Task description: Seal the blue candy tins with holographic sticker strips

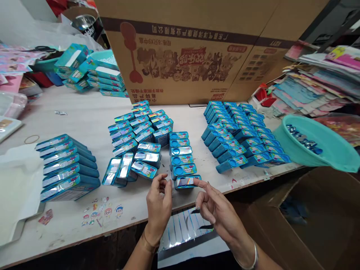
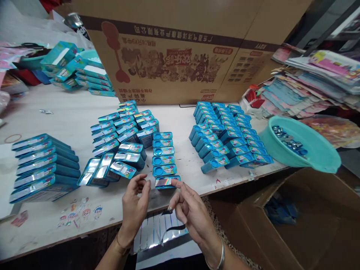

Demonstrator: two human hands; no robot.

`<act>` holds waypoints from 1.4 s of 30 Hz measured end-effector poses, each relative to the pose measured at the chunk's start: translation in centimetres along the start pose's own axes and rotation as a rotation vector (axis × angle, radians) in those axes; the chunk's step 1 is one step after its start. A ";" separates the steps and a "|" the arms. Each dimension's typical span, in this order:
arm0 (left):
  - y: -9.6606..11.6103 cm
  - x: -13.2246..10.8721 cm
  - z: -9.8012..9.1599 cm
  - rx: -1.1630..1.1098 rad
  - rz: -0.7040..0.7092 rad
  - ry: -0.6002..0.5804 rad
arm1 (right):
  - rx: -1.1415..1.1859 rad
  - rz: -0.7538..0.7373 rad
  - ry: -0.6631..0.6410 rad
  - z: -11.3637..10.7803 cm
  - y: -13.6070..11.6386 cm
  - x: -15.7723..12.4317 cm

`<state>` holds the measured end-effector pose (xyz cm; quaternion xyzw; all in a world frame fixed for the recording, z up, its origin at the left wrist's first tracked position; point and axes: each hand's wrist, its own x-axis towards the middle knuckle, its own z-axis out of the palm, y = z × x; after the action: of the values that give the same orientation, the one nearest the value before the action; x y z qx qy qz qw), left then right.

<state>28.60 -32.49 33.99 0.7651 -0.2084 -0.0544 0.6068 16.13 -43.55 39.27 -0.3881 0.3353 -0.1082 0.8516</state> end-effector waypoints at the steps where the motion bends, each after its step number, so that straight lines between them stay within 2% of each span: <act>1: 0.2 -0.2 -0.2 0.084 0.189 0.048 | 0.006 -0.001 -0.004 0.0 0.0 0.0; 2: 0.5 -0.2 -0.4 0.158 0.377 0.067 | 0.012 -0.002 -0.009 0.0 0.0 0.0; 4: 1.0 0.0 -0.8 0.277 0.667 0.013 | 0.025 -0.005 -0.017 0.0 0.1 0.0; 7: 1.1 1.1 -1.1 0.397 0.884 -0.140 | 0.048 -0.004 -0.033 0.0 0.1 0.0; 11: 0.2 2.4 -1.0 0.445 1.016 -0.266 | 0.066 -0.018 -0.062 0.0 0.2 0.0; 17: -0.4 3.2 -0.8 0.514 1.110 -0.309 | 0.032 -0.051 -0.046 0.0 0.3 -0.2; 22: -0.1 3.8 -0.9 0.612 1.189 -0.382 | 0.027 -0.135 0.052 -0.1 -0.5 -1.3; 25: 0.1 3.8 -0.9 0.686 1.174 -0.437 | 0.045 -0.181 0.105 -0.7 -1.7 -1.7; 30: 0.6 3.1 -0.6 0.803 1.120 -0.520 | 0.077 -0.177 0.097 -1.7 -3.8 -2.0; 32: 0.9 2.6 -0.6 0.788 1.078 -0.517 | 0.089 -0.168 0.081 -1.9 -4.4 -2.1; 34: 1.6 1.8 -1.0 0.664 1.020 -0.464 | 0.077 -0.171 0.062 -1.8 -4.7 -2.4; 37: 3.5 0.1 -1.8 0.337 0.731 -0.361 | -0.012 -0.228 0.057 -1.5 -4.7 -2.9; 39: 5.2 -1.1 -2.2 0.163 0.498 -0.369 | -0.114 -0.304 0.067 -1.2 -4.4 -3.2; 42: 7.0 -2.4 -1.9 0.074 0.296 -0.360 | -0.273 -0.394 0.022 -0.7 -3.9 -3.5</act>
<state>25.28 -31.05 40.72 0.7257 -0.4251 -0.0925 0.5330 13.29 -45.02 43.51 -0.5565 0.2739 -0.2304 0.7498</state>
